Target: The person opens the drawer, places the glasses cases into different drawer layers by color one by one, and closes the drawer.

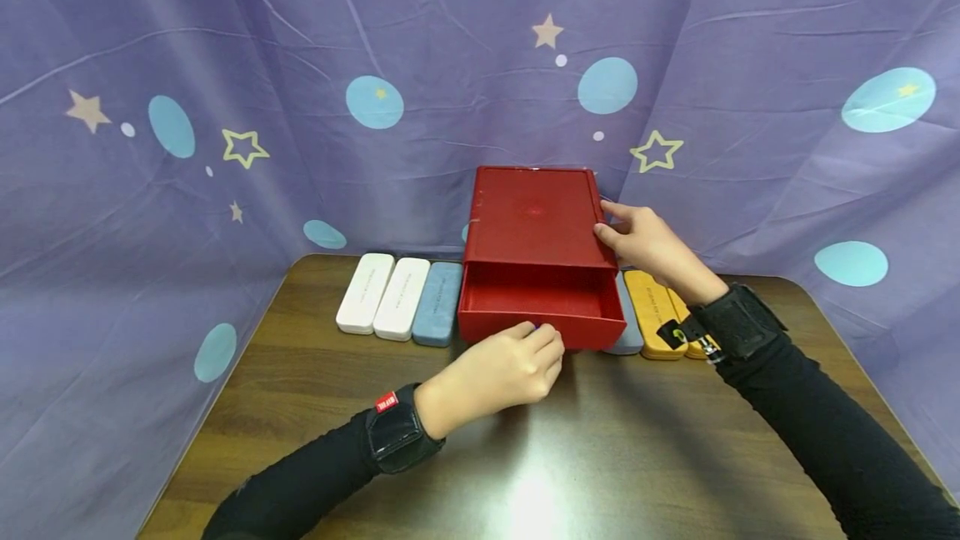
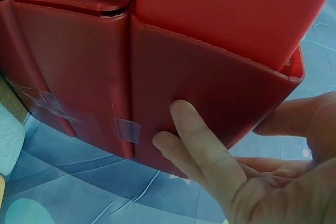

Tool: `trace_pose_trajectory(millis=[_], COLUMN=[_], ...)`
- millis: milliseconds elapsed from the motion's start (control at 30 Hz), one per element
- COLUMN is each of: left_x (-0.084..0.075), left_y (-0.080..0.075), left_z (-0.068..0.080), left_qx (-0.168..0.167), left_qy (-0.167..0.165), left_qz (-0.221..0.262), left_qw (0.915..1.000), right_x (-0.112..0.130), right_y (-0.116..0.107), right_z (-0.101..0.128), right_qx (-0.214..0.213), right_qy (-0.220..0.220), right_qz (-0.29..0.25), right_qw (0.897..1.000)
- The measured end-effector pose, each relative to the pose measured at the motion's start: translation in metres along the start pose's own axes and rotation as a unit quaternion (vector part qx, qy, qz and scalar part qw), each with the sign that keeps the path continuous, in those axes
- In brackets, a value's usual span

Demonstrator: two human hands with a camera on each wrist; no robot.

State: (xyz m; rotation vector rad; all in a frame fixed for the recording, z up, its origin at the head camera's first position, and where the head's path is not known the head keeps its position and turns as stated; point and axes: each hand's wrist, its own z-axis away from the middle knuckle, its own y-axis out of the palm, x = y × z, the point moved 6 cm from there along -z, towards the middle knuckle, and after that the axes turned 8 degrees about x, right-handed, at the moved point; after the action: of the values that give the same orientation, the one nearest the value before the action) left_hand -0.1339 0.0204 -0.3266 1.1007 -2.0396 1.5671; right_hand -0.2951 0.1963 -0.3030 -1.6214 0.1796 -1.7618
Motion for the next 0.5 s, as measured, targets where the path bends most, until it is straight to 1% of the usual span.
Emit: trace_pose_trajectory(millis=[200,500], left_x=[-0.010,-0.019], left_y=[-0.010,-0.019], left_z=[0.005,0.010], left_qx=[-0.007,-0.025], left_qy=[0.004,0.016], left_qz=[-0.004,0.009], left_qw=[1.0000,0.9995], right_x=[0.001,0.001], right_y=[0.000,-0.002], right_z=[0.001,-0.001], right_qx=[0.000,0.019], right_qy=[0.000,0.015], right_qz=[-0.009,-0.005], right_qw=[1.000,1.000])
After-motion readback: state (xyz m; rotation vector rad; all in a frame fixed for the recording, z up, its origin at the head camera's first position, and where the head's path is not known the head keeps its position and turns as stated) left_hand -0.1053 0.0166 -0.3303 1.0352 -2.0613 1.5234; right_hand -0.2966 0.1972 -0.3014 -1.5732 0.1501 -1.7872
